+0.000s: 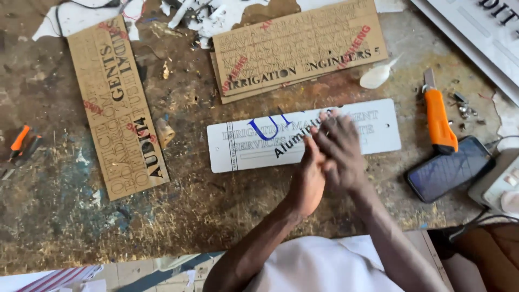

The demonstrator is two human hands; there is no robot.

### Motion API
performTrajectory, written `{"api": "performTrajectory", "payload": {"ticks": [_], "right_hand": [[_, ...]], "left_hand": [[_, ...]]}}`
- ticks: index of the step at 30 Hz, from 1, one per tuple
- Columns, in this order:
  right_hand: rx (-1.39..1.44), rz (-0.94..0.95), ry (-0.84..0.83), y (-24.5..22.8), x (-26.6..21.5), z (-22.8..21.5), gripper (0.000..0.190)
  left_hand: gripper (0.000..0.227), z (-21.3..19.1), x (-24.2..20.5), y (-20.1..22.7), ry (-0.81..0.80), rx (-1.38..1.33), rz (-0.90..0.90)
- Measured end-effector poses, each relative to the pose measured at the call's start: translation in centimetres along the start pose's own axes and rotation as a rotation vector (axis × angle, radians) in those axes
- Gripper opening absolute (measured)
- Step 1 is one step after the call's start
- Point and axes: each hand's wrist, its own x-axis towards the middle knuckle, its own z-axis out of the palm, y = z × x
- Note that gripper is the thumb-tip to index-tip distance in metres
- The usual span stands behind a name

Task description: The person uses a utility knife to cut out letters and numbers from a white sign, then places the finished sign aside. They proceed to handle and cut letters from cardboard stencils, using the knife to trace and separate the characters.

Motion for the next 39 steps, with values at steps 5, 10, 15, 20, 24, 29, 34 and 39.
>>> {"api": "performTrajectory", "payload": {"ticks": [5, 10, 15, 20, 24, 29, 34, 39], "right_hand": [[-0.23, 0.285, 0.227, 3.7, 0.4, -3.4, 0.039], [-0.261, 0.424, 0.425, 3.9, 2.9, -4.7, 0.027], [-0.283, 0.533, 0.416, 7.6, 4.4, -4.8, 0.072], [-0.401, 0.574, 0.331, 11.1, 4.7, -5.4, 0.047], [-0.517, 0.597, 0.395, 12.8, 3.7, -7.0, 0.044], [-0.433, 0.567, 0.531, 10.9, 3.6, -7.4, 0.069], [-0.3, 0.482, 0.553, 7.6, 6.1, -4.5, 0.035], [-0.35, 0.412, 0.151, 8.9, 9.4, -2.4, 0.057]], "left_hand": [[0.081, -1.1, -2.4, 4.6, -0.178, 0.8, 0.507], [0.06, -7.9, 3.5, 6.9, 0.151, 0.913, 0.643], [0.056, -10.1, 6.7, 9.5, 0.33, 1.102, 0.745], [0.057, -11.6, 8.5, 9.8, 0.412, 1.241, 0.816], [0.063, -12.5, 9.1, 10.2, 0.425, 1.255, 0.79], [0.061, -12.7, 9.5, 10.2, 0.479, 1.26, 0.872], [0.057, -13.9, 11.0, 10.7, 0.551, 1.244, 0.872], [0.065, -13.9, 10.6, 11.3, 0.632, 1.369, 0.854]]}}
